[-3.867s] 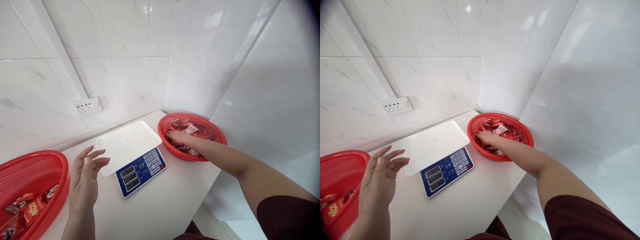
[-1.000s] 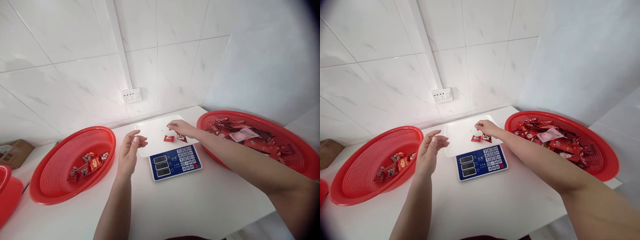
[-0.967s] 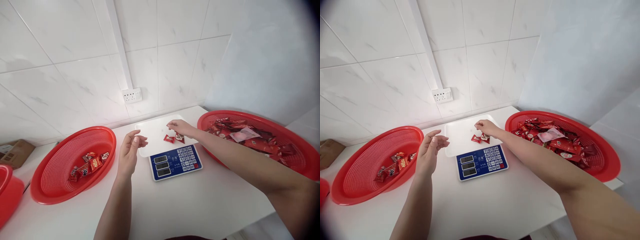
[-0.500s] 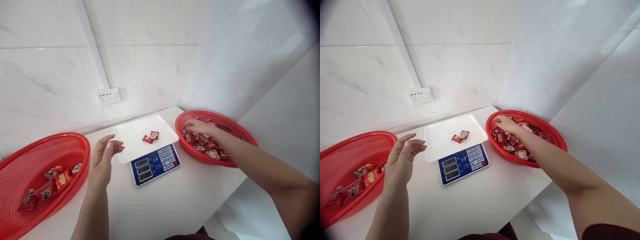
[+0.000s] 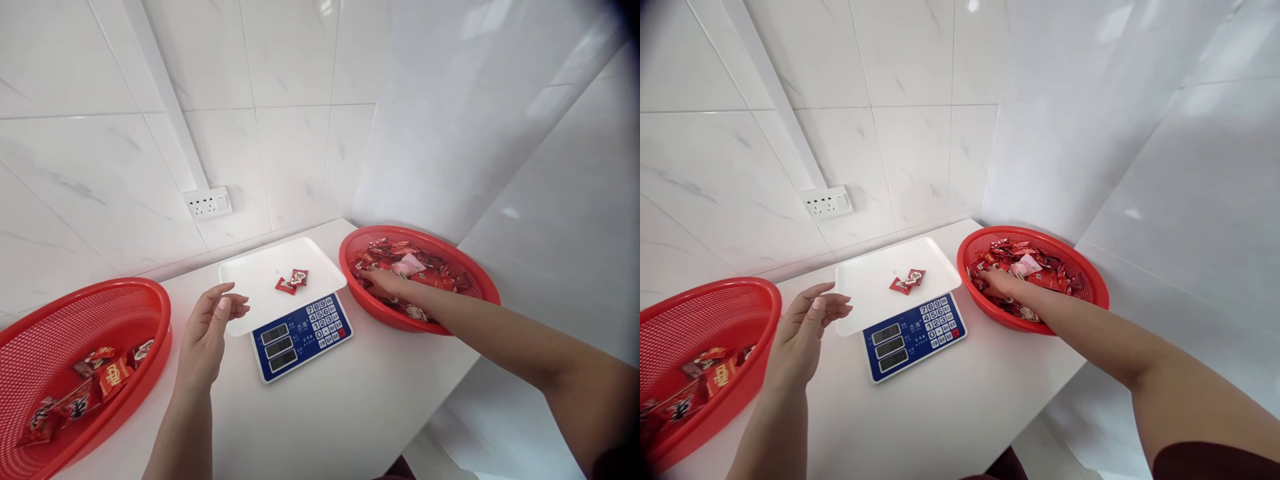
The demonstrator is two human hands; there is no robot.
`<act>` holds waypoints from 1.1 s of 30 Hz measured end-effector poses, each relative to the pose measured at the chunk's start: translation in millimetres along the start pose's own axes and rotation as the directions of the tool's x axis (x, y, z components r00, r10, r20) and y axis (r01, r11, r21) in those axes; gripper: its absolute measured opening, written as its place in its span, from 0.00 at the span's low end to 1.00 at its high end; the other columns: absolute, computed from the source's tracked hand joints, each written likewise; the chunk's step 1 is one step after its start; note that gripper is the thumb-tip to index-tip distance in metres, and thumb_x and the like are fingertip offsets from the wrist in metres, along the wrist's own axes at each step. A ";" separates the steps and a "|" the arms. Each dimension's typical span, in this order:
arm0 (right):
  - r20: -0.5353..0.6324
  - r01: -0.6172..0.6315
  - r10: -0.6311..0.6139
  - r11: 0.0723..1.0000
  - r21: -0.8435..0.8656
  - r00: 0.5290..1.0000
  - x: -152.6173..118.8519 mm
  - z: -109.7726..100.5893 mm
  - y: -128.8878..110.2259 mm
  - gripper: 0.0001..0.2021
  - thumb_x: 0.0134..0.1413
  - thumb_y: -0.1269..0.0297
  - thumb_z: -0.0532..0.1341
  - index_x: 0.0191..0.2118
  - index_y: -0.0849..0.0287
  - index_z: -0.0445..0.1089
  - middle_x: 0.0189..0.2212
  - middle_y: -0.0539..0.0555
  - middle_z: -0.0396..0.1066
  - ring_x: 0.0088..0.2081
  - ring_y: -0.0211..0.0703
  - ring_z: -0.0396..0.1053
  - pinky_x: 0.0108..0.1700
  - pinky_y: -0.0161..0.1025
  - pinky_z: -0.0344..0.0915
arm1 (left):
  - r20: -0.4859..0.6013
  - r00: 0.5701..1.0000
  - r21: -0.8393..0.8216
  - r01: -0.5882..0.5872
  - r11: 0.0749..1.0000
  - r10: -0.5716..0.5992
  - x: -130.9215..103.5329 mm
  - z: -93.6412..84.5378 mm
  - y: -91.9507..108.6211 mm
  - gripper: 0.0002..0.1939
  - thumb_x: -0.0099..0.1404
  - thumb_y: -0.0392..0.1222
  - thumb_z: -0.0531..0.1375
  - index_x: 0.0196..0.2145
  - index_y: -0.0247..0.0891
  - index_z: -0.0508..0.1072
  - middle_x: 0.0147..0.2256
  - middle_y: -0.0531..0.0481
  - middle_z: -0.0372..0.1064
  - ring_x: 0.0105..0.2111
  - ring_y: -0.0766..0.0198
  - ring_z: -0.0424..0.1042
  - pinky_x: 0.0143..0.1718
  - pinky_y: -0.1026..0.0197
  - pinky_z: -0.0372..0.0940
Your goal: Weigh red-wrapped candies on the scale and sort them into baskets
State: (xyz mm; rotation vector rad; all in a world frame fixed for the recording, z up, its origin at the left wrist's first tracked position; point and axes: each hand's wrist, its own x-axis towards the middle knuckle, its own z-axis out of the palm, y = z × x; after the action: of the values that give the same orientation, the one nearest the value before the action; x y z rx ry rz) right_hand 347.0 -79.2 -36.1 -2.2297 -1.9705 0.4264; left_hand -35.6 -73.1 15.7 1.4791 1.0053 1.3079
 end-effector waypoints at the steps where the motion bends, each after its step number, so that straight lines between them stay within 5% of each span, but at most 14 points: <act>1: 0.019 -0.003 0.003 1.000 0.027 1.000 1.8 -3.4 5.3 0.18 0.47 0.72 0.61 0.47 0.61 0.71 0.44 0.63 0.72 0.41 0.53 0.71 0.42 0.40 0.64 | 0.004 1.000 0.003 -0.001 1.000 0.001 -0.3 -0.2 0.1 0.23 0.60 0.57 0.57 0.46 0.38 0.68 0.35 0.47 0.72 0.35 0.59 0.72 0.39 0.54 0.68; 5: -0.039 -0.117 0.136 0.942 0.315 0.990 3.3 -24.7 20.7 0.21 0.47 0.66 0.64 0.50 0.58 0.68 0.43 0.58 0.73 0.39 0.47 0.72 0.39 0.37 0.68 | 0.017 1.000 0.019 -0.003 1.000 0.003 -0.9 0.1 0.6 0.21 0.61 0.56 0.56 0.46 0.40 0.68 0.36 0.47 0.71 0.36 0.60 0.72 0.40 0.54 0.67; 10: 0.051 -0.302 0.411 0.573 0.762 0.910 -7.5 -49.8 23.9 0.36 0.46 0.59 0.67 0.60 0.54 0.54 0.32 0.53 0.74 0.22 0.38 0.69 0.24 0.37 0.70 | 0.006 1.000 0.028 0.003 1.000 -0.003 -1.2 -0.1 1.6 0.23 0.61 0.57 0.56 0.46 0.39 0.68 0.35 0.46 0.71 0.35 0.59 0.72 0.40 0.53 0.67; 13: 0.084 -0.261 0.385 0.435 0.862 0.919 -12.3 -61.4 14.5 0.31 0.47 0.59 0.67 0.57 0.52 0.56 0.27 0.49 0.71 0.18 0.36 0.67 0.20 0.38 0.70 | 0.013 1.000 0.018 0.008 1.000 -0.008 -0.8 -1.2 0.4 0.22 0.61 0.56 0.57 0.46 0.39 0.68 0.36 0.47 0.71 0.35 0.59 0.72 0.41 0.53 0.67; 17: 0.057 -0.151 0.258 0.361 0.920 0.964 -12.2 -70.4 -23.5 0.19 0.49 0.60 0.66 0.46 0.53 0.63 0.25 0.48 0.70 0.18 0.34 0.65 0.20 0.35 0.68 | 0.051 0.997 -0.104 0.062 0.993 -0.057 -0.8 3.6 -2.7 0.20 0.61 0.54 0.58 0.46 0.40 0.68 0.36 0.47 0.71 0.36 0.61 0.72 0.41 0.54 0.67; 21: 0.035 -0.026 -0.020 0.355 0.935 0.999 -10.5 -63.6 -89.2 0.14 0.48 0.64 0.66 0.41 0.55 0.66 0.28 0.49 0.72 0.23 0.34 0.68 0.21 0.30 0.65 | 0.184 0.958 -0.359 0.275 0.892 -0.221 -6.4 19.9 -1.6 0.21 0.61 0.53 0.59 0.49 0.43 0.66 0.48 0.43 0.67 0.48 0.55 0.68 0.45 0.51 0.67; 25: 0.094 0.109 -0.343 0.528 0.843 0.934 -11.9 -44.8 -155.0 0.13 0.48 0.62 0.65 0.40 0.58 0.67 0.30 0.51 0.73 0.28 0.37 0.71 0.27 0.33 0.67 | 0.361 0.887 -0.502 0.446 0.741 -0.289 -12.0 33.8 -1.1 0.27 0.62 0.52 0.59 0.57 0.50 0.59 0.61 0.43 0.52 0.60 0.49 0.54 0.48 0.46 0.67; 29: 0.090 0.332 -0.546 0.622 0.709 0.833 -10.3 -27.4 -195.2 0.12 0.48 0.64 0.64 0.41 0.58 0.69 0.34 0.51 0.73 0.35 0.41 0.72 0.38 0.37 0.69 | 0.435 0.854 -0.547 0.503 0.669 -0.286 -8.8 34.8 -8.5 0.26 0.62 0.51 0.59 0.57 0.51 0.59 0.59 0.44 0.56 0.54 0.49 0.64 0.47 0.42 0.67; 33: 0.074 0.358 -0.561 0.618 0.700 0.824 -5.7 -22.5 -206.9 0.23 0.46 0.67 0.64 0.51 0.54 0.66 0.44 0.53 0.72 0.44 0.44 0.71 0.43 0.39 0.69 | 0.362 0.871 -0.597 0.491 0.635 -0.333 0.8 29.0 -19.2 0.19 0.63 0.46 0.59 0.51 0.44 0.66 0.51 0.45 0.66 0.45 0.57 0.71 0.47 0.46 0.69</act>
State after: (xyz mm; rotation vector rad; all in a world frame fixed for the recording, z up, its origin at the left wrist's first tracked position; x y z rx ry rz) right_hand 156.8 -54.8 45.0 -1.1992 -1.9799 1.2045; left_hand -6.9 -70.2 -3.9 0.7337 0.5657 0.9769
